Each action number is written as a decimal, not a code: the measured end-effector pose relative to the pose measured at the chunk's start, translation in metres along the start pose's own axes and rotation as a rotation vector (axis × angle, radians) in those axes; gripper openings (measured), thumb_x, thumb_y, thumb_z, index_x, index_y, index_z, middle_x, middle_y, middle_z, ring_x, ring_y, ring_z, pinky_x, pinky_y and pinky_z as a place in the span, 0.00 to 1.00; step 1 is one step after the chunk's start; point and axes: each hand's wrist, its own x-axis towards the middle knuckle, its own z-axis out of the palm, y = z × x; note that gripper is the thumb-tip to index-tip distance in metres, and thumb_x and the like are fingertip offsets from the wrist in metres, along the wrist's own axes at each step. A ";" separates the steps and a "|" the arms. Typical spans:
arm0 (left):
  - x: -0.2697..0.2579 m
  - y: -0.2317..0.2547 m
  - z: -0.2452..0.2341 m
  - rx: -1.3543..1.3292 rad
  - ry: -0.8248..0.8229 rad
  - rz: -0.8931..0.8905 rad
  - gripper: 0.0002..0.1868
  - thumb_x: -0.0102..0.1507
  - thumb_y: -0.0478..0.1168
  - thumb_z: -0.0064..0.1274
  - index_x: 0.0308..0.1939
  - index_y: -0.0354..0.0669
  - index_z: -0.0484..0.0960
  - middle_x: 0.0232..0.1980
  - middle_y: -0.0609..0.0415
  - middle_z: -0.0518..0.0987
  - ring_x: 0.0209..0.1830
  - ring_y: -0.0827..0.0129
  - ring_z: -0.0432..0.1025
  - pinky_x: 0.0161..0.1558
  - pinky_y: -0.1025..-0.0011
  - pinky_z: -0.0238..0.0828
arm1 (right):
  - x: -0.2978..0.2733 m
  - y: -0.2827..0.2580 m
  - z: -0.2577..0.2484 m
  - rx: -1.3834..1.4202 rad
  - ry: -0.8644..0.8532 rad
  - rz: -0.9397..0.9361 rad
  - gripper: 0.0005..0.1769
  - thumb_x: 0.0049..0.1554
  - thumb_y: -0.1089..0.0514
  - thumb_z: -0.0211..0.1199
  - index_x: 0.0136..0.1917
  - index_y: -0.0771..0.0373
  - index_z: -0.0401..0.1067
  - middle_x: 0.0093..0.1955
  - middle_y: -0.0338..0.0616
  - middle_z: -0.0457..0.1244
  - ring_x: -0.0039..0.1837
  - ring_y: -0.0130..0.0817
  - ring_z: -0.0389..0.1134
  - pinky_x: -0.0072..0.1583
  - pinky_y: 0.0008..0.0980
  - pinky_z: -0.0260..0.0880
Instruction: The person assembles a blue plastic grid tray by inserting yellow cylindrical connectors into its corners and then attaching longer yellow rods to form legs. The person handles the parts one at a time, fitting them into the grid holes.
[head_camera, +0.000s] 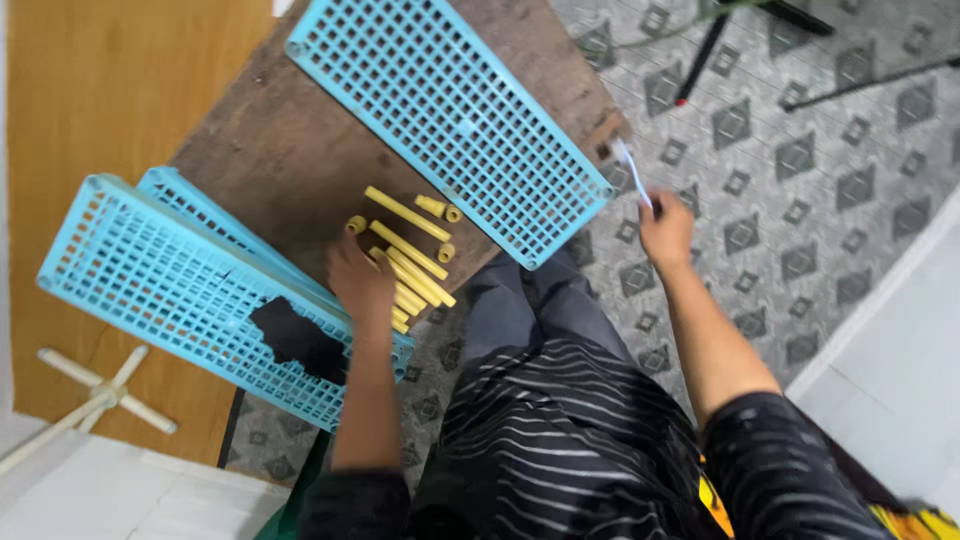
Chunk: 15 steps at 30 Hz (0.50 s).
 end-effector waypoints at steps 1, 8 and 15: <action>-0.029 0.003 -0.006 -0.039 0.007 0.038 0.37 0.61 0.43 0.60 0.73 0.38 0.67 0.64 0.35 0.71 0.61 0.40 0.67 0.62 0.49 0.64 | 0.032 -0.019 0.014 0.006 0.013 -0.123 0.08 0.61 0.61 0.66 0.53 0.64 0.76 0.47 0.56 0.69 0.49 0.51 0.71 0.52 0.43 0.71; -0.186 -0.002 -0.018 -0.192 -0.386 -0.065 0.33 0.55 0.37 0.56 0.65 0.34 0.69 0.65 0.33 0.69 0.63 0.39 0.66 0.60 0.52 0.66 | 0.174 -0.129 0.106 -0.117 -0.098 -0.216 0.13 0.55 0.60 0.66 0.55 0.59 0.79 0.54 0.59 0.67 0.57 0.59 0.67 0.58 0.50 0.68; -0.221 -0.027 0.007 -0.296 -0.376 -0.140 0.30 0.62 0.42 0.55 0.66 0.37 0.70 0.68 0.35 0.67 0.68 0.41 0.63 0.65 0.52 0.63 | 0.153 -0.135 0.105 -0.247 -0.081 -0.197 0.19 0.58 0.61 0.64 0.63 0.58 0.73 0.61 0.59 0.62 0.63 0.62 0.63 0.61 0.52 0.65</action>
